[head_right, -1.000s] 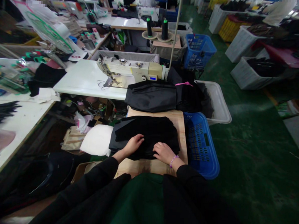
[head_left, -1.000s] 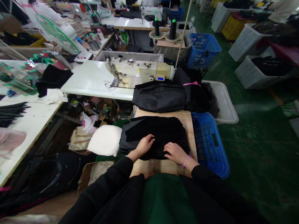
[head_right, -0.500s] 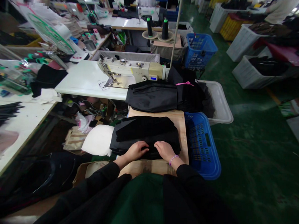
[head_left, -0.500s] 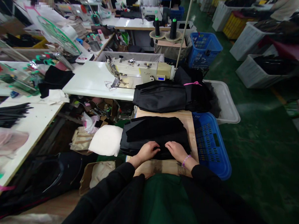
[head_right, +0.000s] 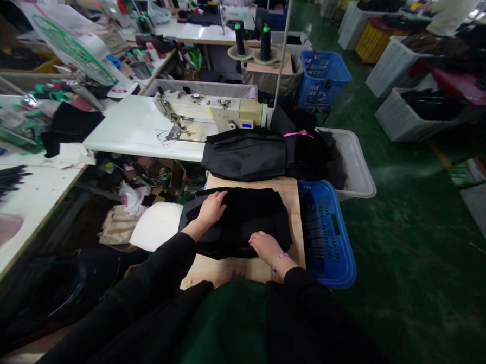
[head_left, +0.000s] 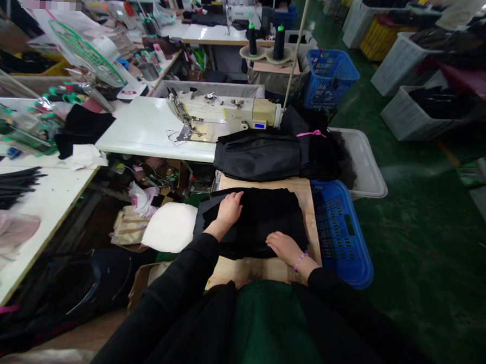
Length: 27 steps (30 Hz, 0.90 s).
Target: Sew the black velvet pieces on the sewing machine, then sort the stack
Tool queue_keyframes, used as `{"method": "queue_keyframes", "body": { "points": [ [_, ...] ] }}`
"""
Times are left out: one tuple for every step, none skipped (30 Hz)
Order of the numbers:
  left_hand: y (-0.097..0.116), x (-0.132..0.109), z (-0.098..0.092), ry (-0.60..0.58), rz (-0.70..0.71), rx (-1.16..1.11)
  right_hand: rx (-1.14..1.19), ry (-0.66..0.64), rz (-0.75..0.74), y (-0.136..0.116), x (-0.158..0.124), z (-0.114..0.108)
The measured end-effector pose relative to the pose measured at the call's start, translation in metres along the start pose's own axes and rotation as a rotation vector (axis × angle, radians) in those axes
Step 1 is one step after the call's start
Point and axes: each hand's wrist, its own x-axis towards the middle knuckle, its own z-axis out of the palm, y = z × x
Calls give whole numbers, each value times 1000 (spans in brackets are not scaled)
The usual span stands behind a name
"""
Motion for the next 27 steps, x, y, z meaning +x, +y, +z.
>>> {"method": "queue_keyframes", "body": {
  "points": [
    [-1,-4,3,15,4,22,-7,-16,-1,1,1,0],
    [-3,-10,8,28,36,29,-13,-30,-1,1,2,-1],
    [-3,-20,12,25,89,19,-19,-43,0,1,3,-2],
    [-4,-32,18,-9,156,-14,-24,-53,4,1,4,-2],
    [-5,-45,24,-79,214,-71,-29,-60,13,1,5,-3],
    [-6,-57,29,-169,246,-137,-35,-66,25,1,6,-3],
    [-7,-69,35,-254,245,-195,-42,-71,39,1,7,-3],
    [-8,-80,41,-318,220,-234,-51,-77,51,2,9,-2],
    [-9,-88,46,-351,181,-254,-61,-86,57,2,10,-2],
    [-10,-93,50,-357,139,-258,-73,-100,56,2,12,-2],
    [-11,-97,53,-347,104,-256,-86,-116,50,3,14,-1],
    [-12,-97,55,-339,82,-258,-99,-135,38,3,16,-1],
    [-13,-97,57,-341,66,-266,-113,-154,23,3,18,-2],
    [-13,-95,57,-345,55,-276,-125,-172,7,3,20,-2],
    [-14,-93,58,-348,46,-286,-136,-187,-12,2,22,-3],
    [-14,-92,58,-348,38,-293,-144,-200,-33,2,23,-3],
    [-14,-90,57,-348,32,-299,-149,-210,-55,1,24,-4],
    [-14,-90,57,-346,26,-302,-150,-217,-76,0,25,-4],
    [-14,-90,57,-344,22,-304,-149,-221,-93,-1,26,-4],
    [-14,-90,58,-342,23,-305,-146,-221,-104,-2,27,-4],
    [-13,-91,58,-339,26,-305,-141,-215,-107,-3,28,-3],
    [-12,-92,58,-332,30,-304,-135,-204,-102,-4,29,-3],
    [-10,-93,59,-321,34,-303,-128,-188,-90,-4,31,-2],
    [-7,-94,59,-310,37,-302,-120,-166,-68,-4,32,-1],
    [-4,-95,59,-299,40,-301,-112,-137,-36,-4,34,-1],
    [-1,-96,59,-286,40,-298,-105,-103,3,-3,35,-1],
    [2,-96,59,-266,33,-296,-97,-66,46,-2,36,-1]
  ]
}}
